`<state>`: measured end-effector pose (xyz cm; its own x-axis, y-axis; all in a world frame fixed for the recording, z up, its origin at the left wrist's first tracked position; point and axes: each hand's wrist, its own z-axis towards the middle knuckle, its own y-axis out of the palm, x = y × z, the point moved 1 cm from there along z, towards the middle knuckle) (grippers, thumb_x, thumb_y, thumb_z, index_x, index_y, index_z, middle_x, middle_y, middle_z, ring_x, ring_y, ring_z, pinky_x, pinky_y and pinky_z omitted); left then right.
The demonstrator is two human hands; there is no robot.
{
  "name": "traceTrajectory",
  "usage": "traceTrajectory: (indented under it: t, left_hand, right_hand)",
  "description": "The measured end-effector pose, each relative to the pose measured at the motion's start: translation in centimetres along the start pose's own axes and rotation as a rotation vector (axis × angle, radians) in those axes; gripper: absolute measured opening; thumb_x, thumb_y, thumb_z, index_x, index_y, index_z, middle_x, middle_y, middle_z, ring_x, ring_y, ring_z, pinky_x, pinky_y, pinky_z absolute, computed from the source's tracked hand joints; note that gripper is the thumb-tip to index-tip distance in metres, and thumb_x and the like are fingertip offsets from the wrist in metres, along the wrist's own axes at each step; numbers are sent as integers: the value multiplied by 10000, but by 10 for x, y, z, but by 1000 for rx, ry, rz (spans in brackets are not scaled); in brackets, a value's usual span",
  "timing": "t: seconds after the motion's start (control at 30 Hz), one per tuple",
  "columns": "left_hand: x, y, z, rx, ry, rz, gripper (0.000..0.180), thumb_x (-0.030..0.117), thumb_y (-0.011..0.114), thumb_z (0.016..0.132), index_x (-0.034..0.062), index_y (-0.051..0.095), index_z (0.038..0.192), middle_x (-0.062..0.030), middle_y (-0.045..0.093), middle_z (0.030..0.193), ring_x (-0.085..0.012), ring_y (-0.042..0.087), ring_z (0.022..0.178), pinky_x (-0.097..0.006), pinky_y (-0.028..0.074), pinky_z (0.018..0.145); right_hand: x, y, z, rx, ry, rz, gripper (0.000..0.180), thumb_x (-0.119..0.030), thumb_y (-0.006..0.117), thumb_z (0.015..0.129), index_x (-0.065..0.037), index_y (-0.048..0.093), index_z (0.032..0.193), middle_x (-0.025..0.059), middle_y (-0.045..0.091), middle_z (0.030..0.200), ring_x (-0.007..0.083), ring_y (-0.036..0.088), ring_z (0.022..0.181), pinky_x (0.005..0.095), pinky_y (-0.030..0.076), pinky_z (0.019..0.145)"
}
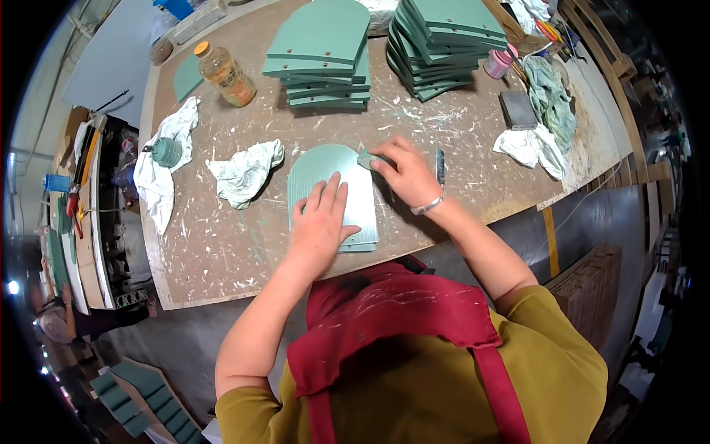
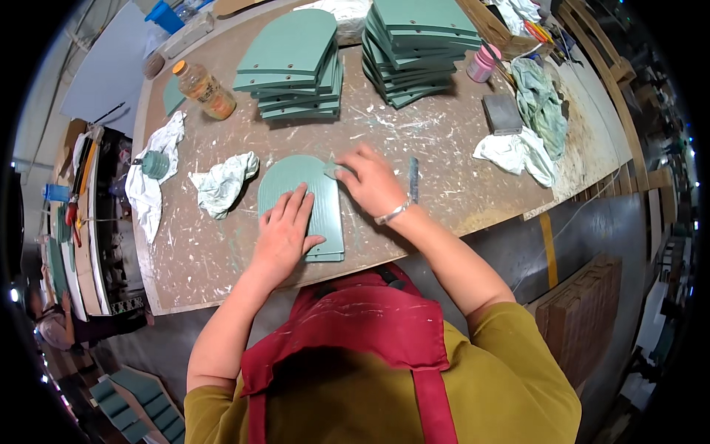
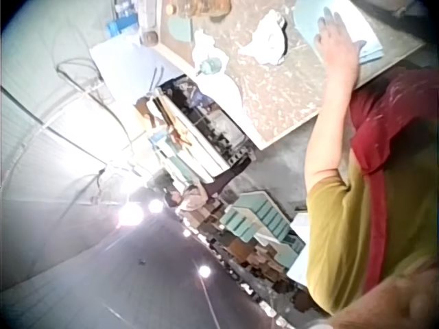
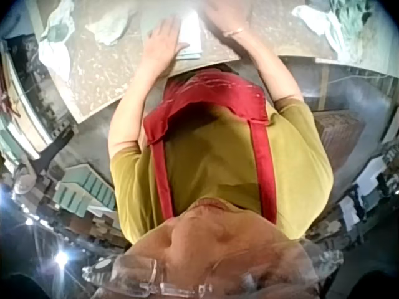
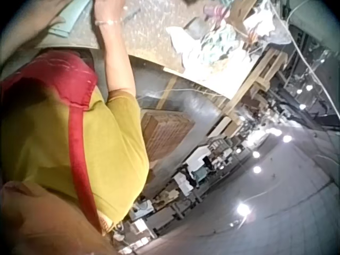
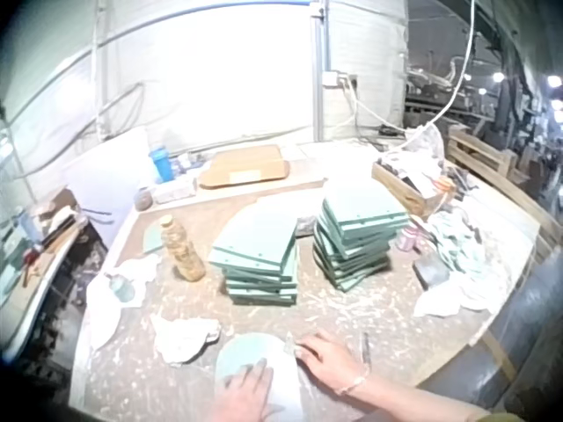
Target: The person wipes green wooden panels with a cloth and a block, handling one panel at a time from a stack on a workbench.
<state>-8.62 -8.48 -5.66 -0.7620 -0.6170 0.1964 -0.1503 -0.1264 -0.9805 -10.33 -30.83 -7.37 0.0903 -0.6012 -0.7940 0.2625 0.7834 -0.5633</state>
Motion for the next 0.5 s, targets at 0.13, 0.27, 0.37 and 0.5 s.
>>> traceTrajectory:
  t: [0.13, 0.27, 0.37, 0.5]
  left_hand:
    - [-4, 2, -3, 0, 1, 5, 762, 406, 726, 818, 55, 444, 1433, -97, 366, 1543, -309, 401, 1360, -462, 389, 1037]
    - [-9, -8, -1, -22, 45, 0, 763, 421, 724, 819, 68, 446, 1436, -100, 382, 1536, -311, 418, 1351, -465, 408, 1021]
    - [-15, -12, 2, -53, 99, 0, 764, 426, 716, 826, 75, 441, 1446, -104, 394, 1530, -320, 427, 1345, -472, 415, 1016]
    - [-14, -20, 5, -66, 129, 34, 739, 423, 710, 824, 69, 464, 1424, -103, 409, 1512, -296, 429, 1334, -447, 424, 1003]
  right_hand:
    - [-7, -13, -43, -118, 1, -25, 195, -122, 659, 905, -33, 675, 1078, 151, 580, 1022, 342, 599, 960, 388, 484, 836]
    - [-14, -21, -55, -111, -11, 38, 227, -140, 644, 919, -41, 673, 1122, 148, 583, 1055, 346, 600, 976, 385, 489, 854]
    - [-12, -13, -28, 15, -41, 68, 254, -88, 663, 905, -20, 661, 1150, 137, 594, 1089, 304, 602, 1010, 350, 483, 870]
    - [6, -3, -38, -33, -98, 17, 275, -72, 673, 891, -30, 663, 1163, 141, 592, 1101, 307, 605, 1009, 350, 487, 862]
